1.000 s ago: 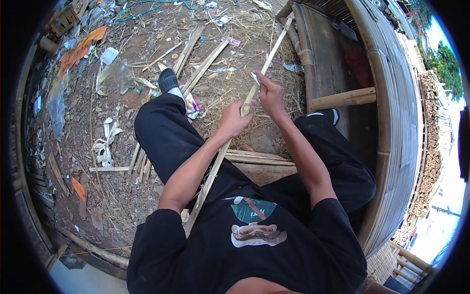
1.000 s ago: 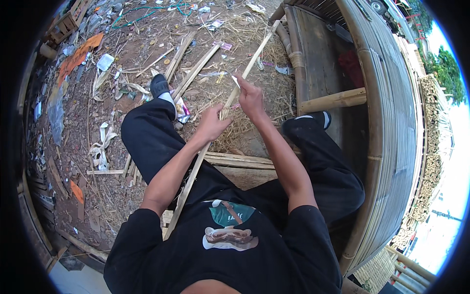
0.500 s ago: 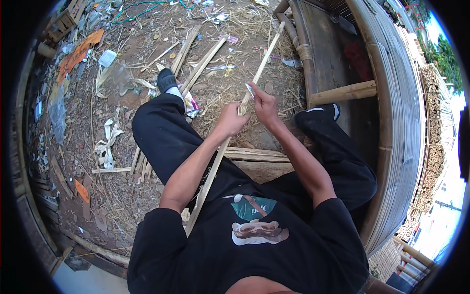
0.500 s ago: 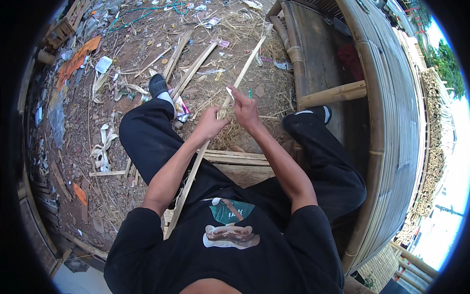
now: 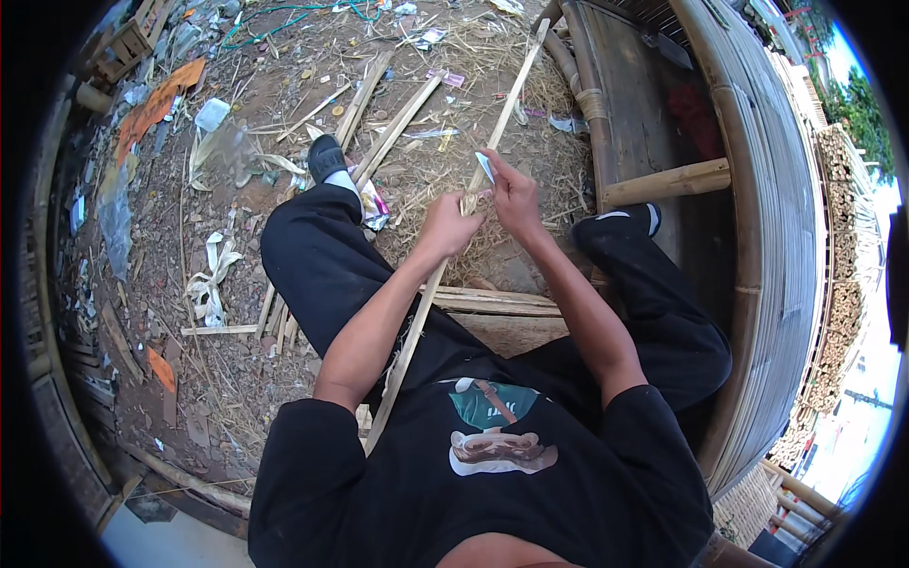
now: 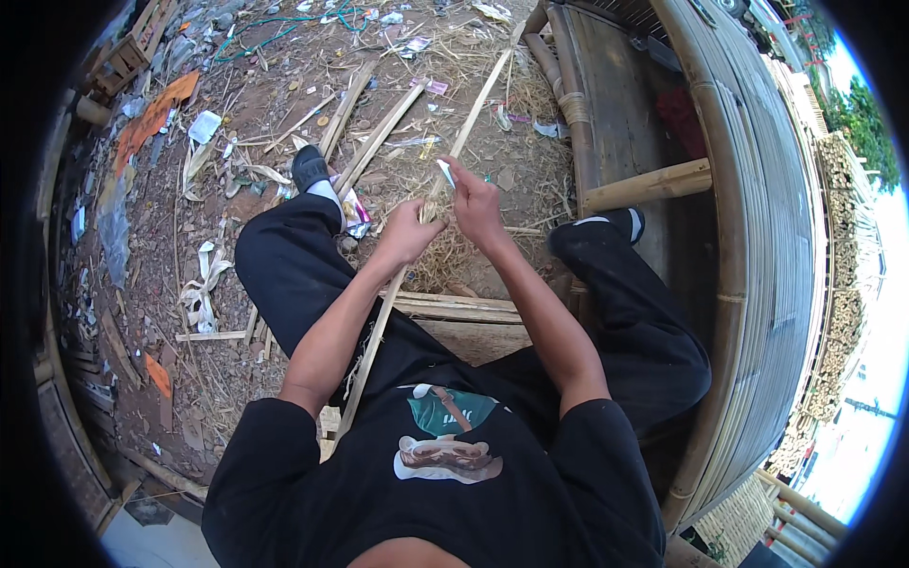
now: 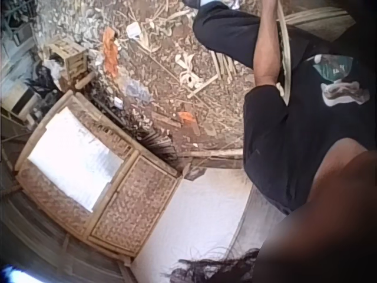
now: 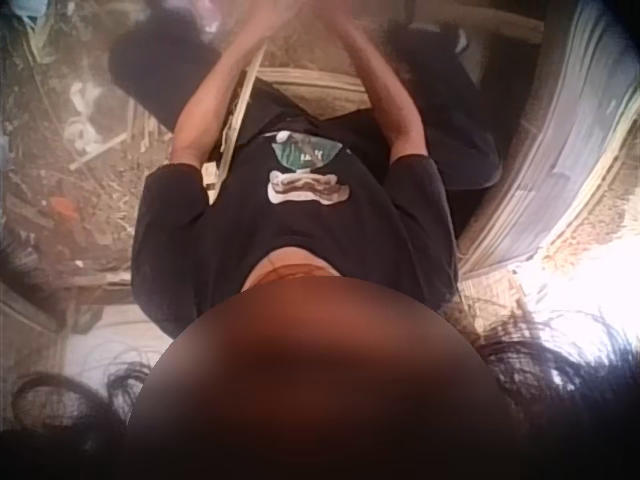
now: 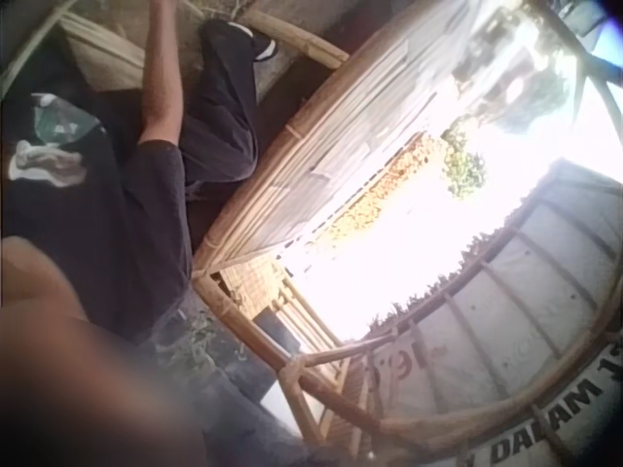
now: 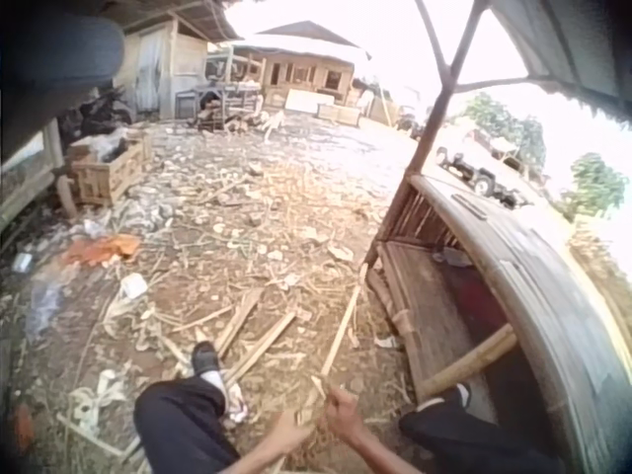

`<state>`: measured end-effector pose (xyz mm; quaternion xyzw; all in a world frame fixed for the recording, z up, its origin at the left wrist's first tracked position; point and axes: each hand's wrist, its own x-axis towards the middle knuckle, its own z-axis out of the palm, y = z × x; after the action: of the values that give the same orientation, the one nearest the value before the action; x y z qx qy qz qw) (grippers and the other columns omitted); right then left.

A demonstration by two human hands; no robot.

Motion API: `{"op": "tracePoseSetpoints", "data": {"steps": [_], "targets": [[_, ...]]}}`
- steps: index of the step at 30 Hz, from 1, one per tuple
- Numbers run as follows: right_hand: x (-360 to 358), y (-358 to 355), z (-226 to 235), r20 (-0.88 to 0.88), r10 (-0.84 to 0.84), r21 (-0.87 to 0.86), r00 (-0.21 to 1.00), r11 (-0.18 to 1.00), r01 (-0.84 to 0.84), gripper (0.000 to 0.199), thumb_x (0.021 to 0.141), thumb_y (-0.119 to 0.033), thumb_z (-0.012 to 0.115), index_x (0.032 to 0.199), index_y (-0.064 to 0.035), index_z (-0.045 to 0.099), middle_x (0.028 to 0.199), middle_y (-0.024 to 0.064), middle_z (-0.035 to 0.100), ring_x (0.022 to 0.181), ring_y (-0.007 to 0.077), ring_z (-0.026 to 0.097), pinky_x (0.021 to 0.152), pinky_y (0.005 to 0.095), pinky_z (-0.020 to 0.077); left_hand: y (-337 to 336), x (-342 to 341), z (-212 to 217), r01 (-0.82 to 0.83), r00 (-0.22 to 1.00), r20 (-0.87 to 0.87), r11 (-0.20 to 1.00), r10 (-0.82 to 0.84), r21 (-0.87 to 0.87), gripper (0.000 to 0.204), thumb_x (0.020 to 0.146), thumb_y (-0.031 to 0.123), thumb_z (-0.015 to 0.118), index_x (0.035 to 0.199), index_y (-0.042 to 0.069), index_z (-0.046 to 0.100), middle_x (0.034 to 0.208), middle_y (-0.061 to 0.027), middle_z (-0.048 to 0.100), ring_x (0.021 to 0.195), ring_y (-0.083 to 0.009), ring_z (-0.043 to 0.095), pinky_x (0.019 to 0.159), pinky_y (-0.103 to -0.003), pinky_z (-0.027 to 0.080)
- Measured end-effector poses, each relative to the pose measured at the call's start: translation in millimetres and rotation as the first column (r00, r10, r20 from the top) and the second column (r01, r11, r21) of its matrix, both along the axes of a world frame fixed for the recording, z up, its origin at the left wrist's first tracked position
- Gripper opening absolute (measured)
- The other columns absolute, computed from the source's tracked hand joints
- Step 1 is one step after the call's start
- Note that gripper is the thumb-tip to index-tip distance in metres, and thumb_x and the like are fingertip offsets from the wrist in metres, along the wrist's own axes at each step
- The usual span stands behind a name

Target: The person scrapes a strip of bamboo using a small blade, pulling the tool along the length of the wood to remove outer fibers while holding the strip in their lap.

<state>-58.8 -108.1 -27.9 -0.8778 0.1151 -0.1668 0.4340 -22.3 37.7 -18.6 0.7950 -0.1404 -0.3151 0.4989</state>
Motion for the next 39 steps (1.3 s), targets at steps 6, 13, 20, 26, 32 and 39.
{"op": "tracePoseSetpoints", "data": {"steps": [6, 13, 20, 26, 32, 39], "targets": [[22.5, -21.7, 9.8, -0.068, 0.02, -0.073, 0.997, 0.997, -0.025, 0.045, 0.086, 0.003, 0.049, 0.128, -0.0123, 0.058, 0.077, 0.0246, 0.061, 0.064, 0.0313, 0.066, 0.06, 0.0382, 0.0486, -1.4, -0.1, -3.7, 0.027, 0.998, 0.05, 0.999, -0.029, 0.041, 0.044, 0.075, 0.029, 0.07, 0.099, -0.007, 0.065, 0.071, -0.0235, 0.065, 0.069, -0.035, 0.066, 0.07, -0.043, 0.05], [22.2, -14.5, -7.0, 0.148, 0.171, -0.136, 0.974, 0.979, -0.151, 0.039, 0.088, 0.001, 0.049, 0.124, -0.0101, 0.062, 0.086, 0.0269, 0.061, 0.075, 0.0362, 0.067, 0.065, 0.0382, 0.0498, 0.9, -0.3, -2.7, 0.018, 0.996, 0.084, 0.997, -0.025, 0.077, 0.043, 0.074, 0.027, 0.069, 0.1, -0.007, 0.065, 0.075, -0.0257, 0.065, 0.073, -0.0366, 0.066, 0.072, -0.043, 0.051], [4.4, 1.6, 4.5, -0.106, 0.09, -0.032, 0.99, 0.995, -0.094, 0.038, 0.09, -0.001, 0.049, 0.125, -0.0093, 0.06, 0.089, 0.0266, 0.062, 0.074, 0.0343, 0.068, 0.065, 0.0373, 0.0497, 5.1, -4.6, -6.1, 0.007, 0.999, 0.052, 0.999, -0.01, 0.054, 0.041, 0.073, 0.024, 0.068, 0.098, -0.008, 0.065, 0.074, -0.0262, 0.065, 0.072, -0.0367, 0.067, 0.069, -0.043, 0.052], [-7.1, -6.6, -14.2, -0.145, 0.08, 0.013, 0.986, 0.997, -0.079, 0.04, 0.09, -0.001, 0.048, 0.128, -0.011, 0.058, 0.078, 0.0248, 0.061, 0.062, 0.0264, 0.062, 0.062, 0.0343, 0.0473, 2.1, -6.3, -8.0, 0.065, 0.997, 0.025, 0.995, -0.067, 0.073, 0.048, 0.077, 0.026, 0.071, 0.107, -0.01, 0.063, 0.074, -0.0238, 0.064, 0.07, -0.0319, 0.065, 0.071, -0.04, 0.049], [-8.3, -9.8, -13.6, -0.192, 0.102, 0.025, 0.976, 0.995, -0.099, 0.038, 0.092, -0.006, 0.05, 0.129, -0.0088, 0.057, 0.075, 0.0215, 0.061, 0.06, 0.0203, 0.059, 0.061, 0.0336, 0.0474, 3.2, -9.2, -13.1, 0.084, 0.995, 0.048, 0.993, -0.089, 0.088, 0.049, 0.077, 0.026, 0.069, 0.11, -0.009, 0.062, 0.086, -0.0291, 0.065, 0.084, -0.0391, 0.065, 0.078, -0.042, 0.05], [-4.3, -2.3, 5.5, -0.141, 0.066, 0.018, 0.988, 0.998, -0.064, 0.03, 0.093, -0.019, 0.058, 0.121, -0.0086, 0.063, 0.074, 0.0156, 0.066, 0.06, 0.016, 0.057, 0.061, 0.0315, 0.0471, 0.3, -8.8, -6.5, 0.077, 0.992, 0.094, 0.991, -0.088, 0.114, 0.046, 0.076, 0.024, 0.067, 0.107, -0.01, 0.062, 0.096, -0.032, 0.063, 0.094, -0.0426, 0.063, 0.085, -0.045, 0.048]]}}
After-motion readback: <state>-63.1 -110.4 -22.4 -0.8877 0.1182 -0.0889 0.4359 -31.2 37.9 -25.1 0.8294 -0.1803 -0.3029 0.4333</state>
